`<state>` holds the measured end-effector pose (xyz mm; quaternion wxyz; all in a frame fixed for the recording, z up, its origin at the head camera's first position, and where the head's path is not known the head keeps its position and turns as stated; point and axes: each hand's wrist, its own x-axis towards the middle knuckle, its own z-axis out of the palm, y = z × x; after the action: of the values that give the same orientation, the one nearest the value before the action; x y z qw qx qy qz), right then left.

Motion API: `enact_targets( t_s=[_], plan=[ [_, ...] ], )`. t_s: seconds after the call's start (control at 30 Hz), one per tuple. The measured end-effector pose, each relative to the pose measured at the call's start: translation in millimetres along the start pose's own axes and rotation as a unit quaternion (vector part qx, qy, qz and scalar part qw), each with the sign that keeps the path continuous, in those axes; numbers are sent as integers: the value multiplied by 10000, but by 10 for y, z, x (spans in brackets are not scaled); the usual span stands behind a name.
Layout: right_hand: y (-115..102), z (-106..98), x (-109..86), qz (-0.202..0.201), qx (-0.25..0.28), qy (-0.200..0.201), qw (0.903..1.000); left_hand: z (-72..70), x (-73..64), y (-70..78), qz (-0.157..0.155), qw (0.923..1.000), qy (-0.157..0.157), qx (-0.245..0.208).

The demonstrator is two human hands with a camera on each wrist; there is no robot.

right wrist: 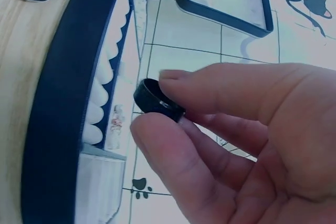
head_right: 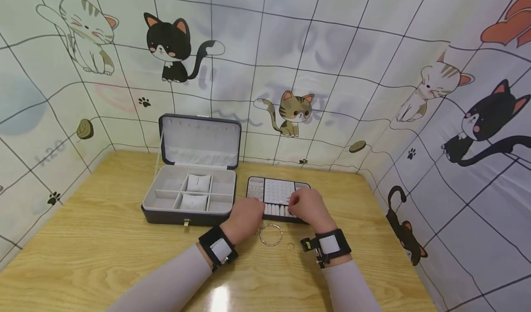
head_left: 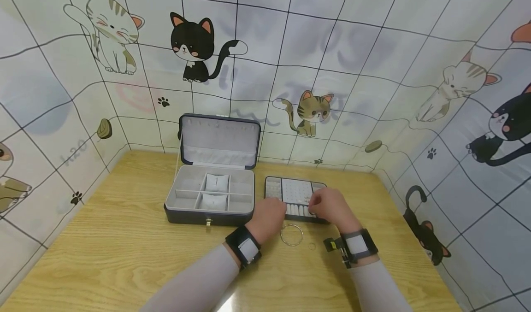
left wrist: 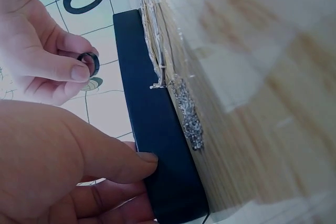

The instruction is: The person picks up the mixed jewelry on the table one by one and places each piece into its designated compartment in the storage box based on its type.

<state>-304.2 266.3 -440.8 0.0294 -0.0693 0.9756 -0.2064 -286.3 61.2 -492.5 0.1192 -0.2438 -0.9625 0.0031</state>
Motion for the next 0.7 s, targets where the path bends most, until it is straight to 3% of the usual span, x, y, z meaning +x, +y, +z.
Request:
enact_targets(
  t_s=[0.4,0.7],
  plan=[
    [127,96,88,251,302,121,9992,-20,12,-15,-35,9996,-210,-185],
    [153,111,101,5,279,16,9996,9,15,-12,-20,9999,-98,-113]
  ],
)
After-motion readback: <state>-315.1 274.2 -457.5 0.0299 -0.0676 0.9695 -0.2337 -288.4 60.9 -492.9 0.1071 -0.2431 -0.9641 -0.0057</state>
